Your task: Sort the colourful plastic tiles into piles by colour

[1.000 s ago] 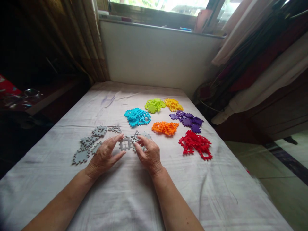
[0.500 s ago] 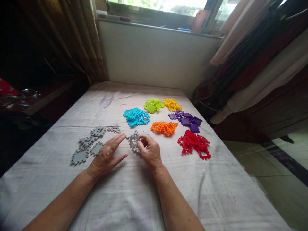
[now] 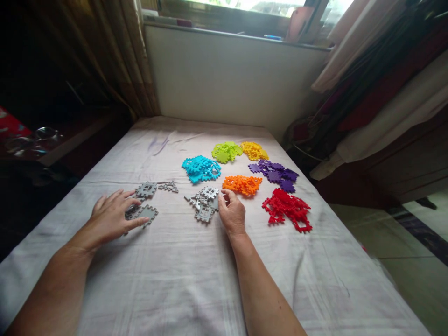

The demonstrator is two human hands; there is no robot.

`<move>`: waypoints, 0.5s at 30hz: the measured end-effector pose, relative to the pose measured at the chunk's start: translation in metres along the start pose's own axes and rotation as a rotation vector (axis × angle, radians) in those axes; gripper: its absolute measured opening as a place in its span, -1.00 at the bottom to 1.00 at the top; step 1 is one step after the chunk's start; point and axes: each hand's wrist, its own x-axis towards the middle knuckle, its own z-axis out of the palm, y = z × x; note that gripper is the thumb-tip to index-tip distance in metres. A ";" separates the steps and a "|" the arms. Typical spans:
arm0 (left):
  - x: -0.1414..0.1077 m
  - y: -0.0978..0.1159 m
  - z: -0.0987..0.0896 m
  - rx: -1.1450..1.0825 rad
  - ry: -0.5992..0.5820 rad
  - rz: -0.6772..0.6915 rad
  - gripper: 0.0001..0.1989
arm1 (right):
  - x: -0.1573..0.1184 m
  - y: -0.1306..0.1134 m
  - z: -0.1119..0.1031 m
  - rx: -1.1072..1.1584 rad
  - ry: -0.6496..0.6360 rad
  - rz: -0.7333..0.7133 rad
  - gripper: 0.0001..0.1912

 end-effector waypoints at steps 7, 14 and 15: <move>-0.008 0.022 -0.002 0.021 -0.059 -0.006 -0.54 | -0.004 0.003 -0.001 0.023 -0.015 -0.036 -0.63; -0.001 0.045 0.004 -0.164 0.103 0.168 -0.52 | -0.005 0.003 -0.001 0.076 0.022 -0.043 -0.65; 0.001 0.053 0.007 -0.217 0.111 0.210 -0.50 | -0.005 0.002 -0.001 0.076 0.022 -0.045 -0.66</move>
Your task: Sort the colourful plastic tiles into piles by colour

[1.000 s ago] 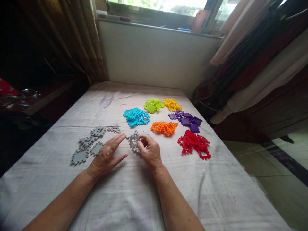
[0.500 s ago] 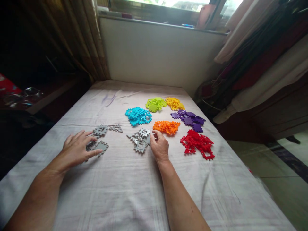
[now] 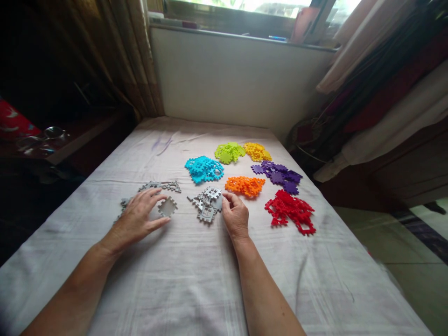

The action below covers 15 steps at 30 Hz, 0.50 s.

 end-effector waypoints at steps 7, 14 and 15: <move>0.016 0.038 0.035 -0.154 -0.064 0.101 -0.43 | 0.000 -0.002 -0.001 0.014 0.000 0.003 -0.66; 0.017 0.028 0.042 -0.080 0.032 0.127 -0.34 | 0.001 -0.001 -0.001 0.009 -0.012 0.019 -0.66; 0.016 0.023 0.038 -0.051 0.058 0.105 -0.41 | 0.001 0.000 -0.001 0.005 -0.014 0.021 -0.65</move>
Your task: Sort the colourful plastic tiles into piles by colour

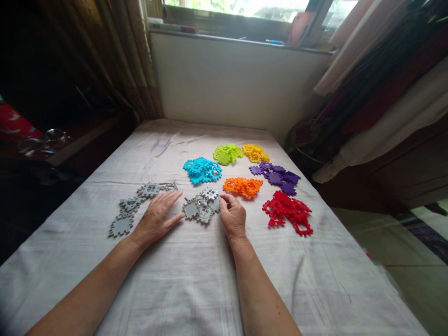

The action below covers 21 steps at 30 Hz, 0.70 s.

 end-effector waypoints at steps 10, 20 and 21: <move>-0.004 -0.043 -0.022 0.315 -0.052 -0.528 -0.38 | -0.001 0.001 0.000 -0.048 -0.017 0.010 -0.62; 0.000 -0.036 -0.021 0.263 0.030 -0.426 -0.62 | -0.001 0.003 -0.001 -0.045 -0.020 -0.009 -0.63; -0.001 -0.036 -0.022 0.249 0.040 -0.416 -0.63 | -0.001 0.003 -0.001 -0.043 -0.021 -0.007 -0.63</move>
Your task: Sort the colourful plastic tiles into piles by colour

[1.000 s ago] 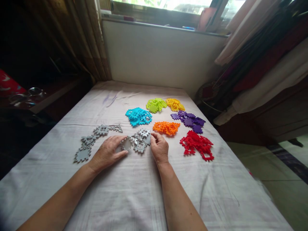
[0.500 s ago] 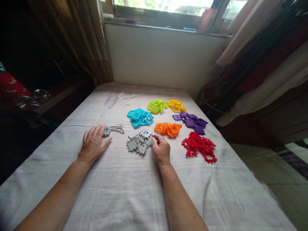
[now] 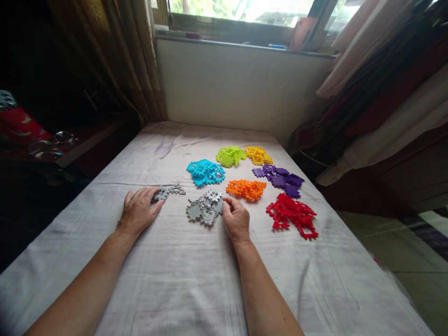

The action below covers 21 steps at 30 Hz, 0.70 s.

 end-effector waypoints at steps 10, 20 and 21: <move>0.002 0.027 0.006 -0.323 0.034 0.192 -0.64 | 0.000 -0.001 0.000 -0.003 -0.004 0.008 -0.62; 0.011 0.073 0.023 -0.360 -0.146 0.290 -0.64 | 0.001 -0.003 0.001 0.031 -0.001 0.012 -0.62; 0.012 0.070 0.023 -0.349 -0.129 0.292 -0.63 | 0.001 -0.002 0.001 0.042 0.005 0.015 -0.63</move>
